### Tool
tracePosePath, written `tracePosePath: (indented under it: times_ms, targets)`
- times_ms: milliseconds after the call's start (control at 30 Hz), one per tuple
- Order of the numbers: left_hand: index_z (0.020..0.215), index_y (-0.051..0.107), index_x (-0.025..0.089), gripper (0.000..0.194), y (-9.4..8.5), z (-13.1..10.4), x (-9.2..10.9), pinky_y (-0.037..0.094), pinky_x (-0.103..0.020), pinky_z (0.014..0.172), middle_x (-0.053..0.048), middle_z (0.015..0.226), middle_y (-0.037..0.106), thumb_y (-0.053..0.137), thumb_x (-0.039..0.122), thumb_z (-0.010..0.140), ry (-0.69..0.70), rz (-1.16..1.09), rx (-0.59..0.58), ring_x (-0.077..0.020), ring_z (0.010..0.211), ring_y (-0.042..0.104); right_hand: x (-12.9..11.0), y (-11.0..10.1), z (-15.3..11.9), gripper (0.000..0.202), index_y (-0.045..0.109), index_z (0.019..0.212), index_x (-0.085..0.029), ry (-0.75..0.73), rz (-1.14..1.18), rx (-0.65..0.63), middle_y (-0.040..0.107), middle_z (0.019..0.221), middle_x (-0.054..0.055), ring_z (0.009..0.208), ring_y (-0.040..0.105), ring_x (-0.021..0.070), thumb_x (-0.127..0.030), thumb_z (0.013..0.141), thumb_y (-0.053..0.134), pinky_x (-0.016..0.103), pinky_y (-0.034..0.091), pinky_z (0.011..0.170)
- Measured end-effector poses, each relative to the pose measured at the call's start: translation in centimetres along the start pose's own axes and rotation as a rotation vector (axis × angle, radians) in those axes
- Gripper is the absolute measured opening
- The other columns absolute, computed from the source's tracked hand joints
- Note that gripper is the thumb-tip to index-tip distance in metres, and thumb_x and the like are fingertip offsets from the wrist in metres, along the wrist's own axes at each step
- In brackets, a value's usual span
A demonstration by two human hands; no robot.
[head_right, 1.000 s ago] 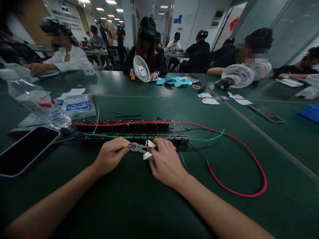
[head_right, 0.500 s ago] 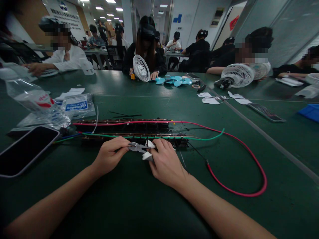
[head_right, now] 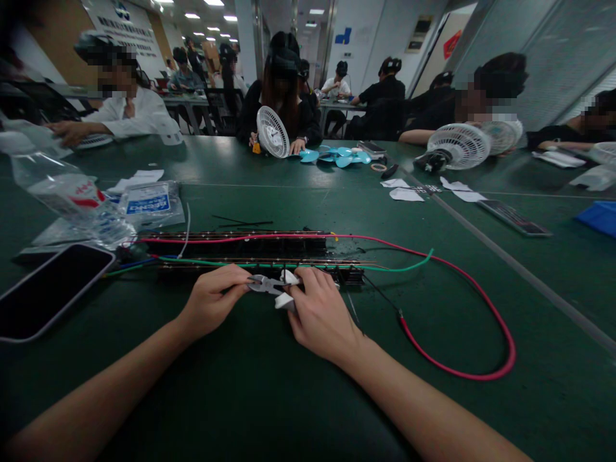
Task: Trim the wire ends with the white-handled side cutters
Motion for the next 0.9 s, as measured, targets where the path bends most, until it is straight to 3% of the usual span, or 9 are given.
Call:
tracePosePath:
  times_ms: [900]
  targets:
    - [0.087,0.071,0.016,0.013,0.1,0.07,-0.07,0.055,-0.033,0.071,-0.007,0.083,0.072,0.059,0.011,0.087,-0.009,0.0,0.0,-0.0184,0.078,0.066,0.07,0.35,-0.31,0.013,0.063,0.089,-0.015,-0.036,0.011,0.031,0.053,0.104,0.015,0.093,0.049,0.0261,-0.019,0.079,0.055,0.043,0.048,0.079]
Point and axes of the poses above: each hand's wrist, its own z-axis towards the middle knuckle, its own y-axis out of the palm, x = y × z, the point moved 5 cm from there along z, towards the middle knuckle
